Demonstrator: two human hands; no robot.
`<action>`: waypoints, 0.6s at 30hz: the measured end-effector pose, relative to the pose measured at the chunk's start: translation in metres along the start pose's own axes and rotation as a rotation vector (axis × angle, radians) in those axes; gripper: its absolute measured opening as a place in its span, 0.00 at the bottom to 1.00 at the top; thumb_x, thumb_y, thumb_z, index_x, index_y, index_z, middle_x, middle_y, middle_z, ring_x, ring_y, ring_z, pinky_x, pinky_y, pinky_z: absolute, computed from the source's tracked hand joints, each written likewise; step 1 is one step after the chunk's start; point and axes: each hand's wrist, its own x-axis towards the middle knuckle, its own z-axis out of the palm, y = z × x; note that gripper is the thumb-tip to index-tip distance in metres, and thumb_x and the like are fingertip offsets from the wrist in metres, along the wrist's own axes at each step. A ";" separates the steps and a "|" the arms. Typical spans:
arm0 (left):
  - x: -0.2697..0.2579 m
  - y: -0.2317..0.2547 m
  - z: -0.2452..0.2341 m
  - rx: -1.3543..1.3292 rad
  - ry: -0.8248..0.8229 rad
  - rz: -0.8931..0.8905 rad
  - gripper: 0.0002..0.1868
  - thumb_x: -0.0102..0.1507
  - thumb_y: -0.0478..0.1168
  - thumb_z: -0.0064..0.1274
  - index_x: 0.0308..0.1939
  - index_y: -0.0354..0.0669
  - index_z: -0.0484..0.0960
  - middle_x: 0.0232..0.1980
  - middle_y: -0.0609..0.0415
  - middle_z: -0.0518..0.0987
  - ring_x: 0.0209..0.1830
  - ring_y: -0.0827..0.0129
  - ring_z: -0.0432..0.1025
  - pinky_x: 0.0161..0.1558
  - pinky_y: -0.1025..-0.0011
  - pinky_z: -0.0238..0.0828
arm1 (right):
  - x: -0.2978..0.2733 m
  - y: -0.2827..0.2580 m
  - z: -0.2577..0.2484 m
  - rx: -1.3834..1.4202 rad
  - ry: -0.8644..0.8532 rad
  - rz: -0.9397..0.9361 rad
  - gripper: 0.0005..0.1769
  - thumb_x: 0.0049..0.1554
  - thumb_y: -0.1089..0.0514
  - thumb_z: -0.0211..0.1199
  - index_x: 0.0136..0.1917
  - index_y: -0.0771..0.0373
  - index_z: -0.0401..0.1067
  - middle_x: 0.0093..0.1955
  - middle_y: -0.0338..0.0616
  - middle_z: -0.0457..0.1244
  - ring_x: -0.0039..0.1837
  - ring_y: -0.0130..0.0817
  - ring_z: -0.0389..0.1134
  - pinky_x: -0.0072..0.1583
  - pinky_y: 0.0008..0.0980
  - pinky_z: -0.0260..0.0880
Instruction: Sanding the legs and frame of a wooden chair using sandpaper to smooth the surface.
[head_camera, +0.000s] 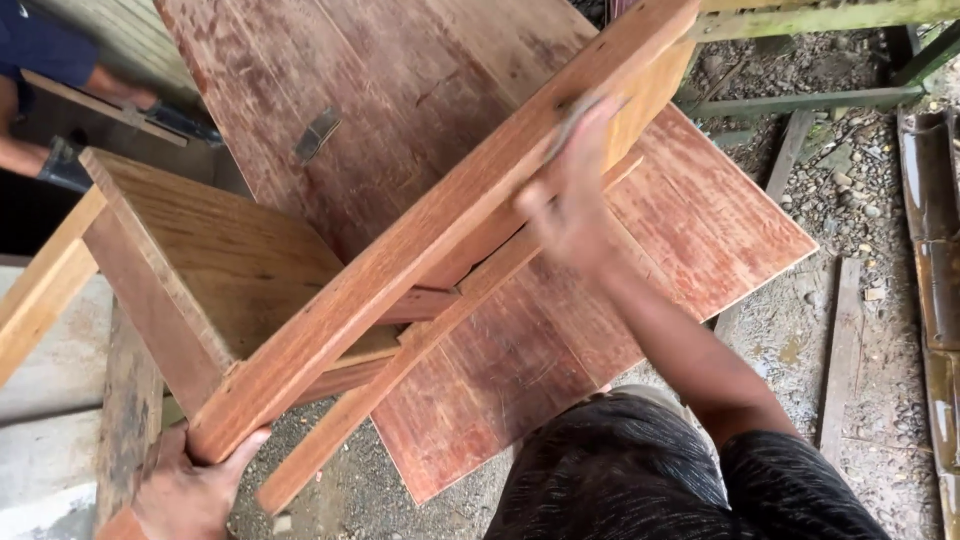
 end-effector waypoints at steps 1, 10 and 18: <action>0.002 -0.001 0.000 0.004 -0.009 -0.004 0.47 0.42 0.91 0.51 0.36 0.53 0.80 0.24 0.55 0.74 0.28 0.59 0.74 0.32 0.63 0.67 | 0.007 0.016 0.006 0.005 -0.009 0.003 0.53 0.73 0.32 0.43 0.84 0.54 0.08 0.86 0.35 0.05 0.89 0.38 0.04 0.91 0.51 0.09; 0.002 0.007 -0.004 -0.005 -0.019 -0.026 0.47 0.44 0.90 0.46 0.37 0.54 0.78 0.33 0.61 0.80 0.31 0.62 0.76 0.29 0.63 0.70 | -0.012 0.010 0.018 -0.301 -0.168 -0.193 0.53 0.68 0.28 0.38 0.80 0.80 0.37 0.83 0.74 0.37 0.85 0.68 0.34 0.84 0.66 0.29; 0.012 0.023 -0.019 -0.015 0.016 -0.001 0.46 0.40 0.88 0.50 0.37 0.56 0.81 0.37 0.61 0.83 0.38 0.60 0.80 0.37 0.61 0.76 | -0.042 0.002 0.039 -0.369 -0.190 -0.318 0.59 0.66 0.27 0.50 0.84 0.73 0.28 0.86 0.67 0.26 0.87 0.66 0.26 0.84 0.66 0.32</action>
